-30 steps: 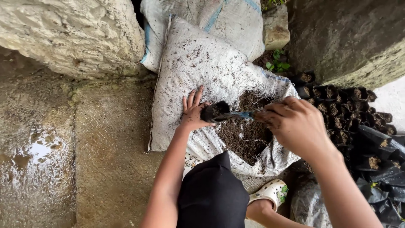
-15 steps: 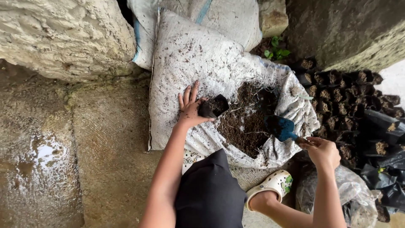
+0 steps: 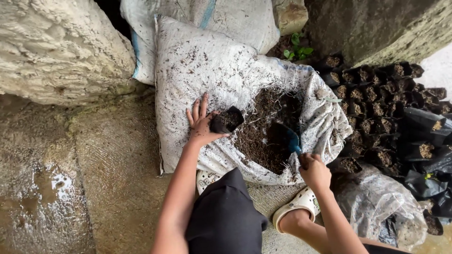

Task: Filling small black plastic polybags with soil from a large sack using a hand trowel.

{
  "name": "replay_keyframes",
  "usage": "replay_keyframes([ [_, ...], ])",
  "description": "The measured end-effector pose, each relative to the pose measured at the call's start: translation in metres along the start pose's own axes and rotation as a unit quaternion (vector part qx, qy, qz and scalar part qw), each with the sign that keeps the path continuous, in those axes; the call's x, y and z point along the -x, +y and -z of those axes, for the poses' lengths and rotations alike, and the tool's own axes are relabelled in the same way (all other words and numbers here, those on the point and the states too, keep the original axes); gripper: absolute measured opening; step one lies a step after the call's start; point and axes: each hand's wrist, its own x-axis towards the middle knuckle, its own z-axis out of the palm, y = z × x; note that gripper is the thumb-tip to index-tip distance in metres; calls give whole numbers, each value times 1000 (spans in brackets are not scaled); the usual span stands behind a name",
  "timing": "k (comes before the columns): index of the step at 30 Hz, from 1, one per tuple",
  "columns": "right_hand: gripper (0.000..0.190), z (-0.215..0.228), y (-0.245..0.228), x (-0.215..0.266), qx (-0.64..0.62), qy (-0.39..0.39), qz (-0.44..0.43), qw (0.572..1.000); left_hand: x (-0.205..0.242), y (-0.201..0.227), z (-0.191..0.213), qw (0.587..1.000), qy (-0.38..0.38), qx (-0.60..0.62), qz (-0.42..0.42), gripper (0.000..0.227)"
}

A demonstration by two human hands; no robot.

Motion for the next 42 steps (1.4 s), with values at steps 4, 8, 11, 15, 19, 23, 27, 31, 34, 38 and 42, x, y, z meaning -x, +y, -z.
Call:
replay_keyframes([
  [4, 61, -9, -7, 33, -25, -21, 33, 999, -7, -10, -9, 1000, 5, -16, 3, 94],
  [8, 63, -12, -2, 33, -49, -29, 28, 998, -6, -10, -8, 1000, 3, -25, 5, 91],
  [11, 63, -3, 6, 13, -85, 28, -21, 996, -9, -20, -16, 1000, 16, -20, -3, 90],
  [15, 66, -9, 27, -23, -107, 116, -94, 983, -4, -7, -6, 1000, 11, -1, -6, 89],
  [19, 60, -13, 17, -34, -72, 82, -72, 991, -12, -27, -22, 999, 16, -37, -5, 90],
  [23, 61, -17, 6, -26, -131, 41, 19, 990, -12, -27, -21, 1000, 19, -9, -7, 90],
  [27, 59, -24, 3, -2, -248, -34, 108, 962, -11, -26, -20, 1000, 21, 6, -14, 90],
  [31, 63, -2, 18, 15, -296, -61, 109, 947, -11, -30, -22, 1000, 24, -9, -14, 91],
  [34, 56, 17, 28, 22, -340, -65, -7, 938, -11, -29, -22, 1000, 12, -11, -12, 93],
  [38, 59, 10, 24, 28, -374, -85, -55, 922, -15, -35, -27, 999, 23, -29, -18, 93],
  [42, 60, -14, -23, 37, -467, -131, -79, 871, -13, -35, -27, 999, 30, -24, -19, 91],
])
